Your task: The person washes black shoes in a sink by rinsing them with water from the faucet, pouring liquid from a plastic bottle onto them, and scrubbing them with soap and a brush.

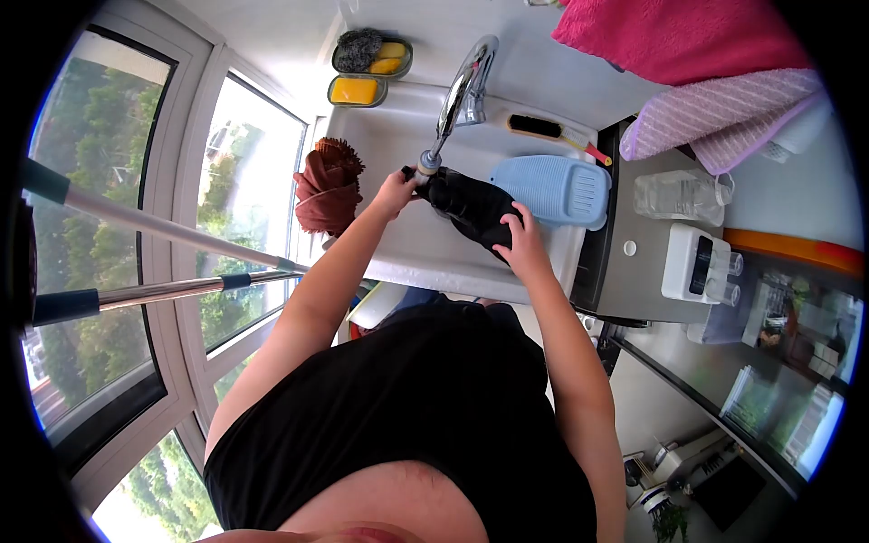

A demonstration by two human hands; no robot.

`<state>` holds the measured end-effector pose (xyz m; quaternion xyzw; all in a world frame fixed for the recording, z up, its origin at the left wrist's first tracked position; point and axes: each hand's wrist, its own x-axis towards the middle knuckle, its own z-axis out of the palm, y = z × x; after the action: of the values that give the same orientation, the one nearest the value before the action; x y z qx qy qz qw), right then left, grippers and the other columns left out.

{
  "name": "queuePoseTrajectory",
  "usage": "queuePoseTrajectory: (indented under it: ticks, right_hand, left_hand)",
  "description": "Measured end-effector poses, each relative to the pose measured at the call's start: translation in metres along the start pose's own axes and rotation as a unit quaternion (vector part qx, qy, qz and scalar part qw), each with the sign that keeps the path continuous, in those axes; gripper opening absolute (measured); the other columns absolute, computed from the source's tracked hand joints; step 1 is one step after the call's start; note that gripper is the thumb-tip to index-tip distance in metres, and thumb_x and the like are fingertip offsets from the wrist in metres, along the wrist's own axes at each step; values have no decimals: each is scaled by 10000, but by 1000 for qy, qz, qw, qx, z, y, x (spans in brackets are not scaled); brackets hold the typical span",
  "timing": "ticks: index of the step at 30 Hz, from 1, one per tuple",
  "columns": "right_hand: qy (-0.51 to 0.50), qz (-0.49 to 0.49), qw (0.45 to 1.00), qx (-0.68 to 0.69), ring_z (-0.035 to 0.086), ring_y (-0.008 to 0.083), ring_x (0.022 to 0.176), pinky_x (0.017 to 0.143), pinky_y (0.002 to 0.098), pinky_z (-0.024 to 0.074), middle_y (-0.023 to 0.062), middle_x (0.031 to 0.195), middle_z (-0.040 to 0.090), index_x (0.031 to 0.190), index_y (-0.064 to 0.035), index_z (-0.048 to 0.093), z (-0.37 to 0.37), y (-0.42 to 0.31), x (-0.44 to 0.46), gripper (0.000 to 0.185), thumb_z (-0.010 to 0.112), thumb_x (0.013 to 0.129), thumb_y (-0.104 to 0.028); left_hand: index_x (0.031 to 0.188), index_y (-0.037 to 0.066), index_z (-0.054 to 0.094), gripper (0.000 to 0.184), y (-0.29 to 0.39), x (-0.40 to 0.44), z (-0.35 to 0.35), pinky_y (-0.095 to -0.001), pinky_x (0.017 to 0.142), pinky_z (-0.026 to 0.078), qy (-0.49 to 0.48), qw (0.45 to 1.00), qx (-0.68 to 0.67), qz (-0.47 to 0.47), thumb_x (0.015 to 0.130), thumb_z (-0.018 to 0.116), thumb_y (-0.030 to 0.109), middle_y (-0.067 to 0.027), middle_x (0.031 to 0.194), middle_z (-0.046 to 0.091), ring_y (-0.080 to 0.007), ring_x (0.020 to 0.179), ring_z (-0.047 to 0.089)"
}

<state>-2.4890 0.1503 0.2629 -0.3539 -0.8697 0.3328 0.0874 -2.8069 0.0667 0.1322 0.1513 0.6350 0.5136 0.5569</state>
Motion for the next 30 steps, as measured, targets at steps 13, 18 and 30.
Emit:
queuePoseTrajectory:
  ticks: [13, 18, 30]
  right_hand:
    - [-102, 26, 994, -29, 470, 412, 1340, 1122, 455, 416, 212, 1443, 489, 1441, -49, 426, 21, -13, 44, 692, 751, 835, -121]
    - [-108, 0, 993, -36, 485, 399, 1335, 1129, 428, 406, 222, 1438, 516, 1422, -40, 471, 13, -26, 122, 595, 590, 841, 10]
    - [-105, 73, 992, -11, 641, 350, 1139, 963, 408, 492, 220, 1208, 669, 1286, -29, 612, 56, -9, 279, 395, 636, 934, -206]
  left_hand:
    - [1290, 93, 637, 378, 67, -66, 2, -447, 997, 505, 239, 890, 330, 206, 915, 592, 90, -124, 1319, 655, -387, 1179, 618]
    - [1304, 90, 623, 402, 72, -70, 0, -460, 1053, 480, 222, 884, 354, 210, 903, 591, 93, -79, 1387, 621, -437, 1264, 553]
    - [1314, 79, 630, 428, 67, -90, -8, -454, 1080, 465, 224, 877, 371, 208, 887, 592, 70, -91, 1420, 594, -459, 1312, 508]
